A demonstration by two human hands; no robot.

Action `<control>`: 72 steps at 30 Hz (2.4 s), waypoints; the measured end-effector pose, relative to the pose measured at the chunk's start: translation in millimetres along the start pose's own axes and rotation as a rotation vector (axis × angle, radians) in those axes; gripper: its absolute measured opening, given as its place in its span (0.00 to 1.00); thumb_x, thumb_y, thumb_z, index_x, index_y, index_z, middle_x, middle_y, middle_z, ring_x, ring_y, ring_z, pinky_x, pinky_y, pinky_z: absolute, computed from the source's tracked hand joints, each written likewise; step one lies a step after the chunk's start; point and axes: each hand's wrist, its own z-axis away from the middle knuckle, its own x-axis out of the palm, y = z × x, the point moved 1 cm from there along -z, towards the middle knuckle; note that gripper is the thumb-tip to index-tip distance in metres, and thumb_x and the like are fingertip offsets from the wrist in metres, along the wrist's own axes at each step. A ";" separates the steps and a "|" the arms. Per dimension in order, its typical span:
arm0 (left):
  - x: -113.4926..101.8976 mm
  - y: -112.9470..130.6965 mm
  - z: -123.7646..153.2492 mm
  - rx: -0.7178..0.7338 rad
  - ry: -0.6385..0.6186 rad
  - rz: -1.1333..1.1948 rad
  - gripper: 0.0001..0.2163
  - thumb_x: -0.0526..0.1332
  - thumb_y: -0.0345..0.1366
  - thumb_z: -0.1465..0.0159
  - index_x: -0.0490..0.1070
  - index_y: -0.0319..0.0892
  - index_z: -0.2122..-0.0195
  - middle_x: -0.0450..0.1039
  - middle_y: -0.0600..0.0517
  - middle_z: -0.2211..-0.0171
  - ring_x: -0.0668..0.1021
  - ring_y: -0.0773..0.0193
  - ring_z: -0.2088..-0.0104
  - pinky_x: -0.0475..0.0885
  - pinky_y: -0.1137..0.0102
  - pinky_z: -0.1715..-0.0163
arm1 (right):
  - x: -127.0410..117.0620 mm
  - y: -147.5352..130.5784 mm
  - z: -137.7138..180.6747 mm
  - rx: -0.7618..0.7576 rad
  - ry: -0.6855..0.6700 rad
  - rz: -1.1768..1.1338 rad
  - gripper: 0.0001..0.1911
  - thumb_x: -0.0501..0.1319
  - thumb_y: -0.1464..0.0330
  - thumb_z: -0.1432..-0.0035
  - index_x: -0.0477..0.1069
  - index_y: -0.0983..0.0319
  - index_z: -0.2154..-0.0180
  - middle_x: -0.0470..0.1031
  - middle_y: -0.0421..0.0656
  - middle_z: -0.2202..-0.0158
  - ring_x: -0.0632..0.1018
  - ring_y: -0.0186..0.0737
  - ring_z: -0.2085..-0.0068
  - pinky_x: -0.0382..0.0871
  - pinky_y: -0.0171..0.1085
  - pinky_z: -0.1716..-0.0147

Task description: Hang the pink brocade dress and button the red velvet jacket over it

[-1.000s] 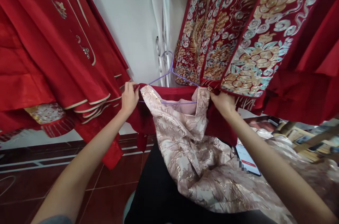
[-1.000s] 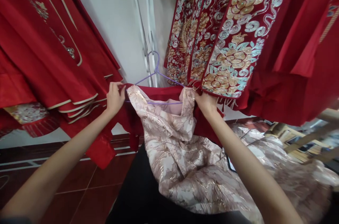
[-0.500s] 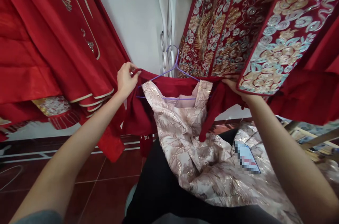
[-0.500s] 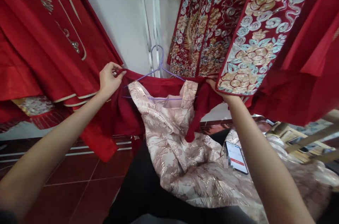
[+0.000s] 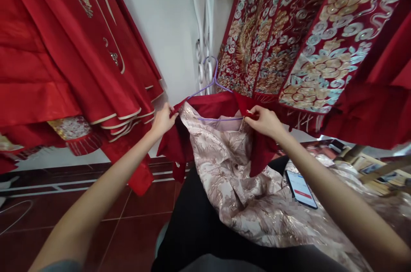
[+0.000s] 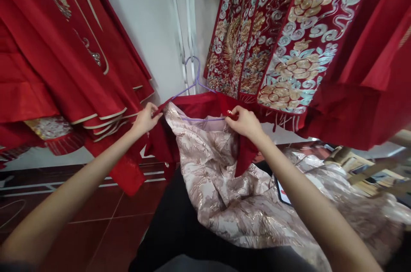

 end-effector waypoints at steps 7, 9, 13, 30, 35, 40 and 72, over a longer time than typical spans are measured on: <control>13.7 47.7 5.3 -0.145 -0.003 -0.020 0.09 0.56 0.35 0.39 0.63 0.39 0.58 0.73 0.42 0.66 0.77 0.51 0.64 0.67 0.62 0.62 | 53.1 -47.6 10.0 -0.207 -0.115 0.241 0.15 0.48 0.60 0.37 0.65 0.62 0.57 0.76 0.52 0.68 0.77 0.48 0.68 0.61 0.37 0.68; 24.6 72.9 11.6 -0.091 -0.062 0.039 0.09 0.56 0.33 0.39 0.64 0.39 0.58 0.74 0.42 0.67 0.77 0.52 0.63 0.68 0.64 0.62 | 66.7 -63.7 20.2 -0.275 -0.167 0.208 0.14 0.47 0.61 0.36 0.64 0.61 0.56 0.76 0.51 0.68 0.77 0.49 0.68 0.61 0.37 0.69; 42.6 102.0 24.2 0.068 -0.185 0.228 0.08 0.57 0.30 0.41 0.65 0.42 0.60 0.75 0.44 0.65 0.78 0.55 0.62 0.69 0.66 0.62 | 74.2 -78.6 42.8 -0.383 -0.173 0.110 0.09 0.51 0.64 0.39 0.65 0.59 0.60 0.74 0.47 0.70 0.75 0.45 0.70 0.61 0.37 0.69; 51.2 81.1 36.7 -0.082 -0.068 0.661 0.08 0.68 0.31 0.50 0.69 0.40 0.71 0.78 0.48 0.68 0.79 0.62 0.65 0.72 0.68 0.62 | 47.3 -45.3 23.1 -0.313 -0.198 -0.607 0.13 0.59 0.72 0.51 0.69 0.63 0.61 0.75 0.43 0.62 0.76 0.36 0.62 0.70 0.37 0.56; 55.6 73.3 32.5 -0.050 -0.088 0.680 0.06 0.67 0.32 0.50 0.72 0.39 0.71 0.78 0.48 0.67 0.80 0.62 0.64 0.72 0.68 0.60 | 54.4 -61.4 27.5 -0.351 -0.226 -0.636 0.12 0.60 0.65 0.45 0.71 0.63 0.59 0.77 0.46 0.61 0.77 0.37 0.62 0.73 0.37 0.60; 50.9 74.1 31.4 0.013 -0.127 0.645 0.05 0.65 0.30 0.48 0.72 0.39 0.70 0.78 0.48 0.66 0.80 0.63 0.64 0.73 0.69 0.61 | 60.3 -66.2 19.0 -0.399 -0.129 -0.543 0.08 0.60 0.67 0.44 0.73 0.62 0.62 0.77 0.45 0.62 0.78 0.37 0.62 0.74 0.36 0.61; 33.7 104.3 14.2 0.424 -0.310 0.049 0.06 0.64 0.37 0.43 0.72 0.40 0.71 0.77 0.51 0.74 0.78 0.64 0.72 0.66 0.74 0.72 | 68.3 -54.5 6.6 -0.323 -0.095 -0.585 0.13 0.64 0.66 0.48 0.71 0.62 0.59 0.76 0.43 0.67 0.78 0.36 0.65 0.75 0.37 0.62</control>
